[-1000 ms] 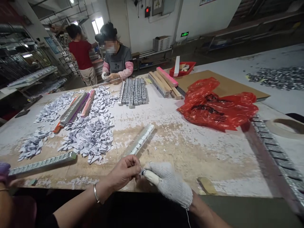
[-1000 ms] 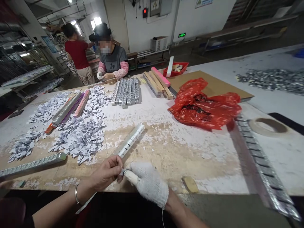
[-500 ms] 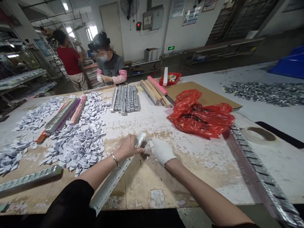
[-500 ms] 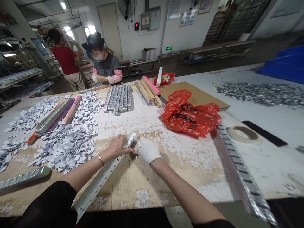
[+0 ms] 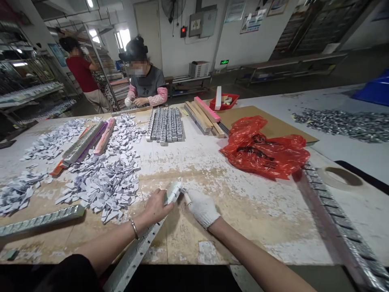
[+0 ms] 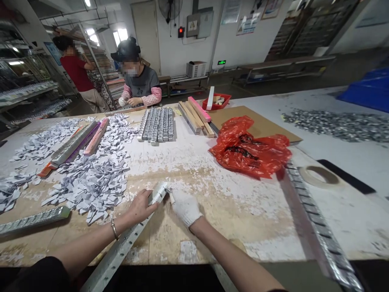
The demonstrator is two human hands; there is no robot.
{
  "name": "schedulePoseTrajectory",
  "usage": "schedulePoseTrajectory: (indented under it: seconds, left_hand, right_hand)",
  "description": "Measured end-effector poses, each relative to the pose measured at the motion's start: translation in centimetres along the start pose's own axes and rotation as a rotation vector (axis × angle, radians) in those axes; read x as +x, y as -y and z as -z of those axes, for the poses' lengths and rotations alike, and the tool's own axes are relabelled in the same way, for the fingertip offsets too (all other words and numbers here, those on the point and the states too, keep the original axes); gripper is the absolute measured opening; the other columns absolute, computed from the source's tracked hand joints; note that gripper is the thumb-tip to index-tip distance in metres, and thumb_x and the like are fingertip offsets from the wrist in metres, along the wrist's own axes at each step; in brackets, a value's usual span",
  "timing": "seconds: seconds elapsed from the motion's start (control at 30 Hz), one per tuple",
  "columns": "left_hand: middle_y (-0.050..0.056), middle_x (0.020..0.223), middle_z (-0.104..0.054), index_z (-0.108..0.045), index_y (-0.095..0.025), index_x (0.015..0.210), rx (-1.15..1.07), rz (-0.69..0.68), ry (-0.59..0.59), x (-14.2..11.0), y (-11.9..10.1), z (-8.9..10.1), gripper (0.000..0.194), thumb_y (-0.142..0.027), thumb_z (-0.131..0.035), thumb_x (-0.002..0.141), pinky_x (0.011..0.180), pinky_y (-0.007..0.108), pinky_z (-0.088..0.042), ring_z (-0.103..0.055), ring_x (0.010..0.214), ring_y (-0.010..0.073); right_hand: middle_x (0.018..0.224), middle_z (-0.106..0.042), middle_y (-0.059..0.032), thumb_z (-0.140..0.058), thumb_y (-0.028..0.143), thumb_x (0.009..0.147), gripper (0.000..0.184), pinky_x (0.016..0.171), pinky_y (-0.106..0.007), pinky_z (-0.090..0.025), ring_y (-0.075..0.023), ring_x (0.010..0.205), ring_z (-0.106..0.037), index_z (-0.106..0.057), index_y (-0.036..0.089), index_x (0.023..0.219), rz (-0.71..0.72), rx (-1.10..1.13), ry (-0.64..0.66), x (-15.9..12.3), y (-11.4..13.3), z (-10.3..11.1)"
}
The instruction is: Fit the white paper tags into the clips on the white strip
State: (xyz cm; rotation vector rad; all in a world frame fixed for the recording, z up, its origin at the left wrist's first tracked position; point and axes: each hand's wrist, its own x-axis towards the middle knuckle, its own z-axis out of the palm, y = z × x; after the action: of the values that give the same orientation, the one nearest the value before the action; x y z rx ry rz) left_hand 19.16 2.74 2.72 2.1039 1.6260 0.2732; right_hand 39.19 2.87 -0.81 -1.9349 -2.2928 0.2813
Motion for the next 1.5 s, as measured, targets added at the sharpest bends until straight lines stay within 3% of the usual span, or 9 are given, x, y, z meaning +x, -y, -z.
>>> schedulePoseTrajectory:
  seconds: [0.3,0.67,0.83,1.0,1.1,1.27,1.37,1.43,1.5]
  left_hand:
    - [0.011,0.104,-0.056,-0.058,-0.014,0.107,-0.005,0.004,-0.001,0.0,-0.4,-0.7,0.037,-0.042,-0.059,0.083,0.073,0.034,-0.046,-0.057,0.090,0.0256]
    - [0.013,0.106,-0.058,-0.059,-0.014,0.102,0.004,-0.068,-0.006,0.3,0.2,-1.0,0.032,-0.038,-0.064,0.081,0.085,0.039,-0.049,-0.057,0.097,0.0278]
    - [0.013,0.113,-0.060,-0.059,-0.015,0.119,0.006,0.021,-0.067,2.4,2.7,2.8,0.042,-0.047,-0.055,0.092,0.077,0.034,-0.050,-0.061,0.095,0.0244]
    - [0.016,0.097,-0.064,-0.066,-0.013,0.081,0.246,0.189,-0.201,4.6,7.7,7.7,0.009,-0.010,-0.058,0.082,0.086,0.041,-0.046,-0.060,0.101,0.0312]
    - [0.013,0.087,-0.064,-0.062,-0.015,0.069,0.227,0.171,-0.191,4.8,8.8,8.8,0.013,-0.003,-0.063,0.072,0.086,0.041,-0.046,-0.061,0.098,0.0305]
    - [0.007,0.084,-0.062,-0.059,-0.016,0.089,0.049,0.095,-0.271,2.2,6.0,8.7,0.008,-0.015,-0.051,0.090,0.077,0.034,-0.049,-0.062,0.084,0.0210]
    - [0.004,0.085,-0.062,-0.054,-0.017,0.111,-0.501,0.021,-0.225,-1.0,2.3,7.4,0.021,-0.030,-0.050,0.095,0.071,0.031,-0.053,-0.064,0.075,0.0168]
    - [0.005,0.091,-0.064,-0.055,-0.018,0.114,-0.837,-0.019,-0.130,-3.1,0.1,6.5,0.027,-0.035,-0.056,0.093,0.074,0.032,-0.055,-0.066,0.078,0.0170]
    - [0.004,0.090,-0.064,-0.058,-0.017,0.104,-0.899,-0.039,-0.070,-5.0,-1.5,5.8,0.023,-0.038,-0.056,0.093,0.074,0.032,-0.055,-0.065,0.078,0.0167]
  right_hand:
    - [0.090,-0.073,-0.0144,-0.044,0.017,0.095,0.025,0.067,-0.028,-0.044,-0.0246,0.084,-0.071,-0.068,0.014,0.101,-0.025,-0.093,0.047,0.3,1.4,-0.2]
    - [0.105,-0.071,-0.0176,-0.041,0.017,0.096,0.028,0.081,-0.032,-0.045,-0.0274,0.098,-0.067,-0.068,0.012,0.103,0.061,-0.037,0.130,2.5,1.8,0.7]
    - [0.117,-0.071,-0.0144,-0.044,0.033,0.099,0.042,0.082,-0.031,-0.048,-0.0256,0.103,-0.068,-0.052,0.016,0.136,0.053,0.212,0.136,0.9,0.2,1.0]
    - [0.127,-0.067,-0.0159,-0.045,0.030,0.097,0.045,0.091,-0.035,-0.049,-0.0281,0.113,-0.066,-0.052,0.015,0.139,-0.059,0.286,0.187,-3.7,-1.4,-1.2]
    - [0.127,-0.068,-0.0142,-0.046,0.029,0.096,0.044,0.091,-0.038,-0.050,-0.0291,0.112,-0.067,-0.054,0.019,0.139,-0.076,0.245,0.128,-4.7,-1.6,-2.3]
    - [0.118,-0.071,-0.0156,-0.044,0.032,0.095,0.041,0.090,-0.042,-0.052,-0.0298,0.106,-0.068,-0.060,0.015,0.128,-0.009,0.415,-0.053,-3.9,-0.2,-0.7]
    - [0.116,-0.072,-0.0120,-0.044,0.036,0.095,0.041,0.088,-0.037,-0.052,-0.0254,0.102,-0.069,-0.058,0.018,0.130,0.128,0.650,-0.212,-3.8,2.7,2.0]
    - [0.111,-0.073,-0.0088,-0.046,0.036,0.095,0.040,0.083,-0.032,-0.053,-0.0221,0.098,-0.069,-0.057,0.020,0.130,0.188,0.818,-0.177,-4.1,4.9,3.7]
    - [0.098,-0.075,-0.0054,-0.044,0.031,0.096,0.030,0.076,-0.028,-0.052,-0.0196,0.088,-0.070,-0.064,0.021,0.116,0.217,0.892,-0.075,-4.6,6.5,4.9]
